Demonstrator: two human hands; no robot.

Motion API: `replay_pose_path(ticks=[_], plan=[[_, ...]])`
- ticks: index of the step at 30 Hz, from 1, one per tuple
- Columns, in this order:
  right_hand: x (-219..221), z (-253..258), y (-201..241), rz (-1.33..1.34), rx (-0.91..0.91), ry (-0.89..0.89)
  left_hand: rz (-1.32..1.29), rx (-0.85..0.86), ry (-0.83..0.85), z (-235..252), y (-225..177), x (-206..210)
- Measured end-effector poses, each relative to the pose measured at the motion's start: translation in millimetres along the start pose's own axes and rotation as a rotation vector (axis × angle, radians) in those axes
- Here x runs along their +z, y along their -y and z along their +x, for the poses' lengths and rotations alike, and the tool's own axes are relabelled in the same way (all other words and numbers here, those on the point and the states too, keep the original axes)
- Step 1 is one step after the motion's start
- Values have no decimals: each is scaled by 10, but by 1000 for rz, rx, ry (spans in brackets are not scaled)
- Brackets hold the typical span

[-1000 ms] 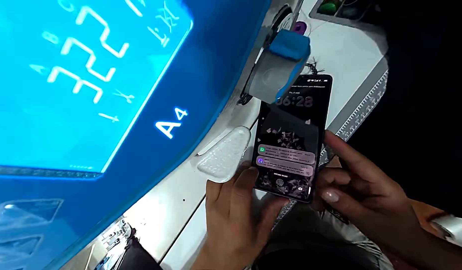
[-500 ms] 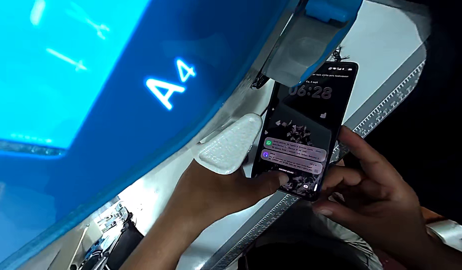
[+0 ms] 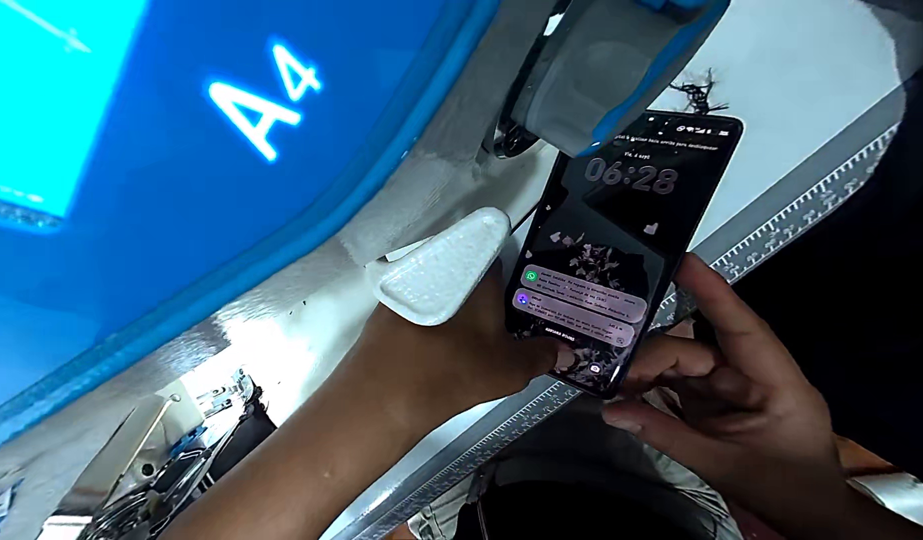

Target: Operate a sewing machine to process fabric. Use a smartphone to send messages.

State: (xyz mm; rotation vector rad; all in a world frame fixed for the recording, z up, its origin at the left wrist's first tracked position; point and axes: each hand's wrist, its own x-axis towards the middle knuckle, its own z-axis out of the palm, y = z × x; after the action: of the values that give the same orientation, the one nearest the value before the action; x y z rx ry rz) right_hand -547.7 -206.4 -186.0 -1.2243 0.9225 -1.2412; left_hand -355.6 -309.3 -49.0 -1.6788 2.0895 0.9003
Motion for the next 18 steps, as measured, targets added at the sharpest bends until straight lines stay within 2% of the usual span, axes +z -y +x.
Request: replay_pose_path(ticks=[13, 16, 18], plan=[[-5, 14, 32, -38, 9, -45, 21, 3, 8, 19, 35, 4], [-95, 81, 76, -220, -104, -119, -105, 58, -17, 0, 139, 25], [-209, 194, 117, -491, -265, -204, -213, 149, -53, -14, 262, 96]])
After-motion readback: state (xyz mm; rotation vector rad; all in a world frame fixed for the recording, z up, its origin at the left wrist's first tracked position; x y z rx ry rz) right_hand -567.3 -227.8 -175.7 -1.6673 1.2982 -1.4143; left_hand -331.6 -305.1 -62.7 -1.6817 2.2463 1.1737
